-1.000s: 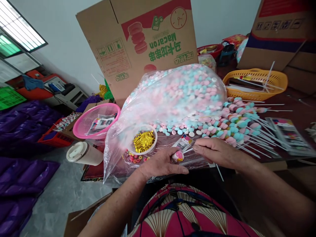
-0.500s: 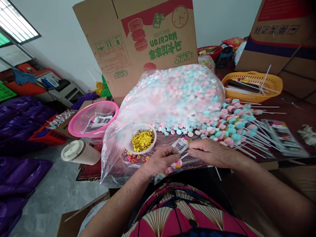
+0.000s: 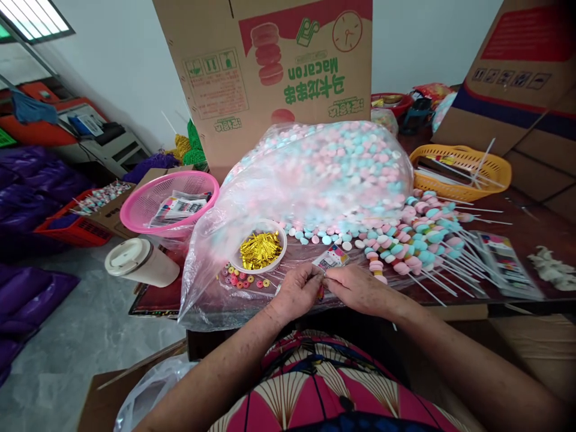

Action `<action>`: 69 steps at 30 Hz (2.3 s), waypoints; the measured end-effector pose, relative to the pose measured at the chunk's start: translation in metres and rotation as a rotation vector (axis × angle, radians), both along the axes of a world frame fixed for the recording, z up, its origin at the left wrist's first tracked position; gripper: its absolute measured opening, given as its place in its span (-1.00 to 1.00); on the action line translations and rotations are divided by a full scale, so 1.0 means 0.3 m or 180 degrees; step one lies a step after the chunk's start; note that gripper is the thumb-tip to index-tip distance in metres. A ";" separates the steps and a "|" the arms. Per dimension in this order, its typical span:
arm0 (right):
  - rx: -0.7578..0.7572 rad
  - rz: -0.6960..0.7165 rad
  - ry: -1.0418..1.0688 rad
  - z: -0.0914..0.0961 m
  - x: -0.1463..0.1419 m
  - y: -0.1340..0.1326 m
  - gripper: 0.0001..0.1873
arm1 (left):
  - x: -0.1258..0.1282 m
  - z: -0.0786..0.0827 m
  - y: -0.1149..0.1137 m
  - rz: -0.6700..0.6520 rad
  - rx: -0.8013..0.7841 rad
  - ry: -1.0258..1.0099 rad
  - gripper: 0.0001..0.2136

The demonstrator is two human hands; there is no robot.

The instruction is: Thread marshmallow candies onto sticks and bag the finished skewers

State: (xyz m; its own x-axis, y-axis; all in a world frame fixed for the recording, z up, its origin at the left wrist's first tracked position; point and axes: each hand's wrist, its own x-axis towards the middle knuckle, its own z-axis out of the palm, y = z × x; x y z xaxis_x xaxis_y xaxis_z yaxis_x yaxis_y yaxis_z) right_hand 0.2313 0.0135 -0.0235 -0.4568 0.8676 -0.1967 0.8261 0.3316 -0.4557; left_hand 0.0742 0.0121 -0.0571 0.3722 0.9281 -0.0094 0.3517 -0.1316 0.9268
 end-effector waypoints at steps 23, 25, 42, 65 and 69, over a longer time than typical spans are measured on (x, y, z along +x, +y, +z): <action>-0.0230 -0.0828 0.2944 -0.073 -0.005 -0.011 -0.82 | -0.053 0.044 0.026 -0.0090 -0.1731 -0.1921 -0.64; -0.0463 -0.0848 0.2988 -0.062 -0.010 -0.018 -0.83 | -0.048 0.043 0.023 0.0173 -0.1612 -0.1832 -0.70; 0.1065 -0.0432 0.1238 0.082 0.069 -0.017 -0.88 | 0.007 0.085 0.025 0.0175 -0.0826 -0.1180 -0.81; -0.0895 0.0282 0.1788 -0.075 -0.015 -0.021 -0.71 | -0.067 0.039 0.028 -0.0150 -0.1355 -0.0996 -0.76; -0.0644 -0.0154 0.2096 -0.063 0.003 -0.015 -0.70 | -0.091 0.048 0.032 -0.0218 -0.2406 -0.1755 -0.56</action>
